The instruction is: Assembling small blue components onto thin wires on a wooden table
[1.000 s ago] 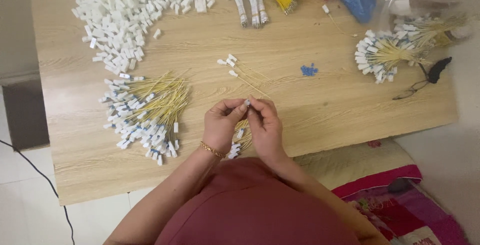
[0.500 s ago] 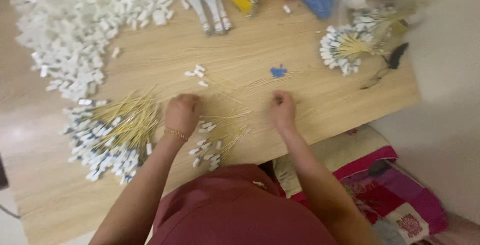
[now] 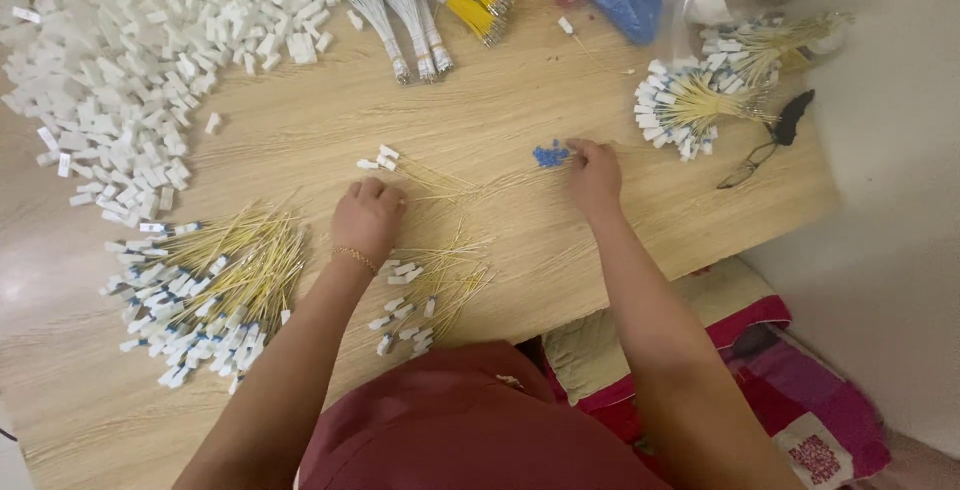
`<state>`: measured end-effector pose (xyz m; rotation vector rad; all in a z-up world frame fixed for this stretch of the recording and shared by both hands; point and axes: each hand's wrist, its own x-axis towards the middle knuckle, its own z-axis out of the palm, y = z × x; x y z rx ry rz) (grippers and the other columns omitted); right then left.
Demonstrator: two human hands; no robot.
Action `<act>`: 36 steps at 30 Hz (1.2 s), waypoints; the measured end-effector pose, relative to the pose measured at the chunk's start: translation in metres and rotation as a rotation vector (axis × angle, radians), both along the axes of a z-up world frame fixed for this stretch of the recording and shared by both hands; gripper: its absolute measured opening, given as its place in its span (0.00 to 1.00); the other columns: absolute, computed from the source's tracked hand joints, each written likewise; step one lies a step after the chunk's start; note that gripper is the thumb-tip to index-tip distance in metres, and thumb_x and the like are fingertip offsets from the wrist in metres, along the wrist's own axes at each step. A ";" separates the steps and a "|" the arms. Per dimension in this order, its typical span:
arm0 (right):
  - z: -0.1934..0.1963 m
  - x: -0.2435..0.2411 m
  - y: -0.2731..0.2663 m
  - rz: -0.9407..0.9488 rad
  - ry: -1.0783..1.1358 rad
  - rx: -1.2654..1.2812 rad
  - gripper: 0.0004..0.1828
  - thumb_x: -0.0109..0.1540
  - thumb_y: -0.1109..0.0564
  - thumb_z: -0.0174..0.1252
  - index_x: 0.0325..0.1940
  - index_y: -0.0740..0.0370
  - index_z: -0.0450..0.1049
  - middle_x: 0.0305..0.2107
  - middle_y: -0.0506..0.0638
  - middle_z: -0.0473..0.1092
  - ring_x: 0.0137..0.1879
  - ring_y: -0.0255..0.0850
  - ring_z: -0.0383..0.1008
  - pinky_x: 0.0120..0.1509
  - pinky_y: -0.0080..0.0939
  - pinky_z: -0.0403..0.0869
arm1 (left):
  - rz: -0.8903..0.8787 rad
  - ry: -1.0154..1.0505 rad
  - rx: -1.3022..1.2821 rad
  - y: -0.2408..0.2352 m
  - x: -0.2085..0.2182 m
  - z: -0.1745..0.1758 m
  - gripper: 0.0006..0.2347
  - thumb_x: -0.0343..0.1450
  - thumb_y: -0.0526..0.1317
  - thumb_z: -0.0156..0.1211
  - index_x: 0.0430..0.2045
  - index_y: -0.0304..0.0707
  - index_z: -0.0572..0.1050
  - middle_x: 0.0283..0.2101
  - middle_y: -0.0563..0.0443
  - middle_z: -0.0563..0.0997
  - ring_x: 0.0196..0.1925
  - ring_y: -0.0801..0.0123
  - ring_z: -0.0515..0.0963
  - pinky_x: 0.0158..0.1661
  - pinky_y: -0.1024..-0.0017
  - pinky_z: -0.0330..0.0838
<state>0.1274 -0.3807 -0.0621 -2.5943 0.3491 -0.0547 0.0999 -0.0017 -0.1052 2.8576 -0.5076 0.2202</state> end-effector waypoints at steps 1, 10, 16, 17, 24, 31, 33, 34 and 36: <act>0.005 -0.003 0.003 0.001 0.002 -0.002 0.13 0.60 0.61 0.53 0.47 0.56 0.77 0.34 0.62 0.69 0.47 0.60 0.71 0.53 0.55 0.70 | 0.001 0.002 -0.002 0.001 -0.007 0.010 0.04 0.66 0.47 0.60 0.26 0.54 0.78 0.31 0.56 0.75 0.35 0.63 0.78 0.33 0.70 0.76; 0.000 -0.024 0.011 -0.071 0.013 0.091 0.09 0.60 0.60 0.55 0.43 0.62 0.74 0.35 0.57 0.68 0.47 0.53 0.72 0.52 0.50 0.71 | 0.190 0.262 -0.442 0.008 -0.071 0.087 0.06 0.68 0.40 0.59 0.37 0.51 0.76 0.35 0.49 0.78 0.36 0.53 0.82 0.37 0.60 0.76; -0.007 -0.024 0.012 -0.037 0.055 -0.049 0.09 0.58 0.57 0.55 0.42 0.54 0.76 0.36 0.52 0.67 0.48 0.51 0.72 0.54 0.47 0.71 | 0.344 0.404 -0.736 0.013 -0.092 0.117 0.08 0.67 0.41 0.64 0.38 0.53 0.80 0.34 0.50 0.81 0.34 0.59 0.81 0.34 0.65 0.75; -0.003 -0.029 0.012 -0.056 0.095 -0.006 0.09 0.59 0.57 0.55 0.42 0.54 0.76 0.36 0.51 0.67 0.48 0.50 0.72 0.54 0.46 0.70 | 0.359 0.406 -0.810 0.015 -0.093 0.118 0.08 0.67 0.40 0.64 0.38 0.51 0.80 0.34 0.48 0.81 0.34 0.59 0.81 0.34 0.66 0.75; 0.006 -0.039 0.010 0.026 0.030 0.005 0.12 0.57 0.57 0.58 0.44 0.62 0.75 0.34 0.63 0.70 0.48 0.58 0.71 0.53 0.55 0.69 | 0.496 0.494 -1.322 0.011 -0.101 0.130 0.08 0.72 0.32 0.56 0.43 0.34 0.78 0.30 0.46 0.78 0.30 0.71 0.78 0.31 0.77 0.78; 0.012 -0.024 0.012 0.165 0.128 -0.101 0.09 0.60 0.55 0.59 0.44 0.57 0.76 0.35 0.57 0.70 0.47 0.52 0.72 0.53 0.49 0.70 | 0.519 0.516 -1.463 0.008 -0.103 0.107 0.09 0.73 0.33 0.54 0.44 0.31 0.77 0.33 0.45 0.79 0.30 0.71 0.79 0.31 0.76 0.80; 0.010 -0.019 0.013 0.129 0.269 -0.110 0.10 0.66 0.54 0.50 0.47 0.58 0.73 0.40 0.55 0.68 0.50 0.47 0.71 0.54 0.44 0.69 | 0.542 0.529 -1.521 0.011 -0.101 0.101 0.13 0.72 0.32 0.55 0.51 0.27 0.70 0.34 0.45 0.77 0.31 0.70 0.79 0.32 0.77 0.80; 0.010 -0.021 0.012 0.142 0.266 -0.106 0.10 0.66 0.54 0.50 0.47 0.58 0.73 0.40 0.55 0.68 0.50 0.47 0.71 0.54 0.44 0.69 | 0.550 0.516 -1.520 0.009 -0.099 0.112 0.13 0.72 0.32 0.55 0.51 0.27 0.70 0.34 0.45 0.77 0.31 0.70 0.79 0.32 0.77 0.80; 0.008 -0.022 0.017 0.105 0.222 -0.006 0.09 0.64 0.56 0.50 0.36 0.64 0.72 0.28 0.57 0.68 0.36 0.50 0.74 0.41 0.51 0.71 | 0.698 0.585 -1.524 0.009 -0.099 0.133 0.13 0.68 0.34 0.62 0.46 0.27 0.75 0.38 0.37 0.81 0.34 0.63 0.81 0.36 0.69 0.81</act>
